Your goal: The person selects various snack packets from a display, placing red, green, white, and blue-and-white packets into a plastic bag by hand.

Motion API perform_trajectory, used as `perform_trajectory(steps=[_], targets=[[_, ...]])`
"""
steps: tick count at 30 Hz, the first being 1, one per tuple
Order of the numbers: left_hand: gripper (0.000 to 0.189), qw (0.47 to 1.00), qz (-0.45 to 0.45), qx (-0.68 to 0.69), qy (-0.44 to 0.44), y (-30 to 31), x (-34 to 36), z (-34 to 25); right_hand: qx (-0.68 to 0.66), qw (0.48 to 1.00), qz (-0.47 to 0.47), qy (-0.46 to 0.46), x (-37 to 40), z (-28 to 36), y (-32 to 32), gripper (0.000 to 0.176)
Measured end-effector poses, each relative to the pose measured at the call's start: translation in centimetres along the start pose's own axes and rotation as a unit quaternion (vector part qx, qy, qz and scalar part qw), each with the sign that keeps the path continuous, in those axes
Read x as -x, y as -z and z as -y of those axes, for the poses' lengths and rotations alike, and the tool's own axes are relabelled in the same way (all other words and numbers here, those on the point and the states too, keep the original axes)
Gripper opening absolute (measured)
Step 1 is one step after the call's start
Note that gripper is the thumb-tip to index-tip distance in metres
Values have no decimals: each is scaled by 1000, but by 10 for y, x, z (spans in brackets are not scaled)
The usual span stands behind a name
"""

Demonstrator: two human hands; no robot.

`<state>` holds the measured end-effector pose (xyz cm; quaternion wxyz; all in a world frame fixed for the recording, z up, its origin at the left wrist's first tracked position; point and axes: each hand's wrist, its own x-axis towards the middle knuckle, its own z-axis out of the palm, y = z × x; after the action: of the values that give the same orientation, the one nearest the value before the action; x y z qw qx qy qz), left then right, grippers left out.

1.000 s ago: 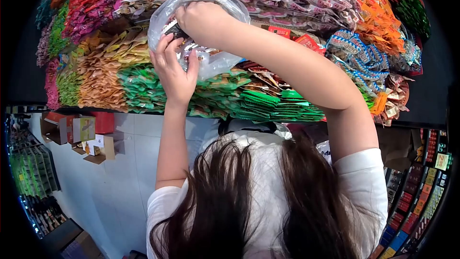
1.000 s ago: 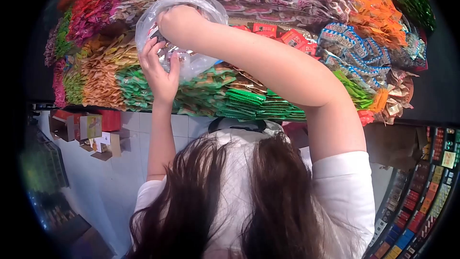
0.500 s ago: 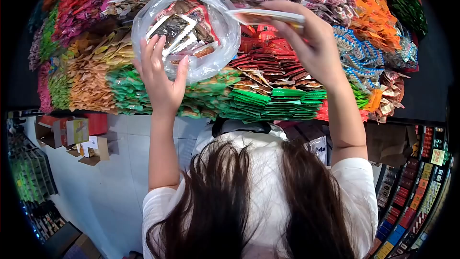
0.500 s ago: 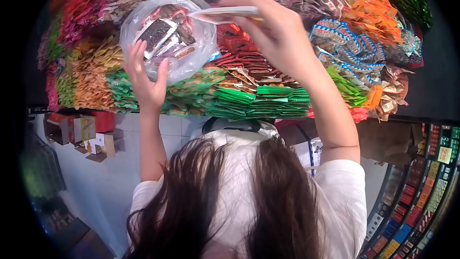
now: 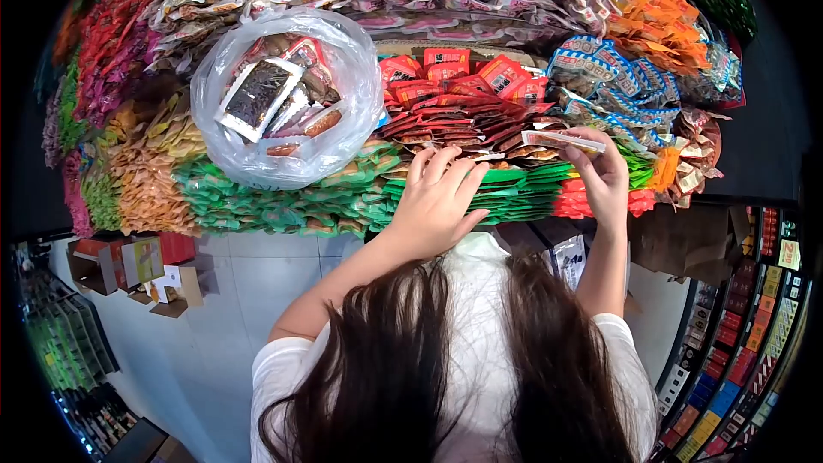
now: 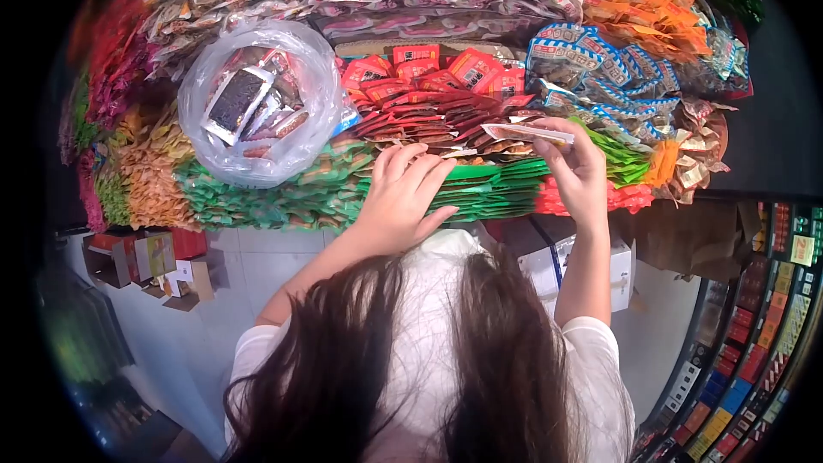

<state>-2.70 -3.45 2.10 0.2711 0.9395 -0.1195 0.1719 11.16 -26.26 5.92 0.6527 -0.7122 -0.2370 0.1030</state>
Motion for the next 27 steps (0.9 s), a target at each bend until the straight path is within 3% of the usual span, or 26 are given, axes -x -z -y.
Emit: perform_trajectory(steps=[9, 19, 27], targets=[[46, 996, 88, 21, -17, -9, -2, 8, 93, 995, 32, -16, -10, 2, 14, 21], [40, 998, 48, 42, -20, -15, 2, 14, 122, 991, 53, -19, -24, 5, 15, 22], [37, 997, 68, 13, -29, -18, -6, 10, 156, 987, 42, 7, -27, 11, 25, 21]])
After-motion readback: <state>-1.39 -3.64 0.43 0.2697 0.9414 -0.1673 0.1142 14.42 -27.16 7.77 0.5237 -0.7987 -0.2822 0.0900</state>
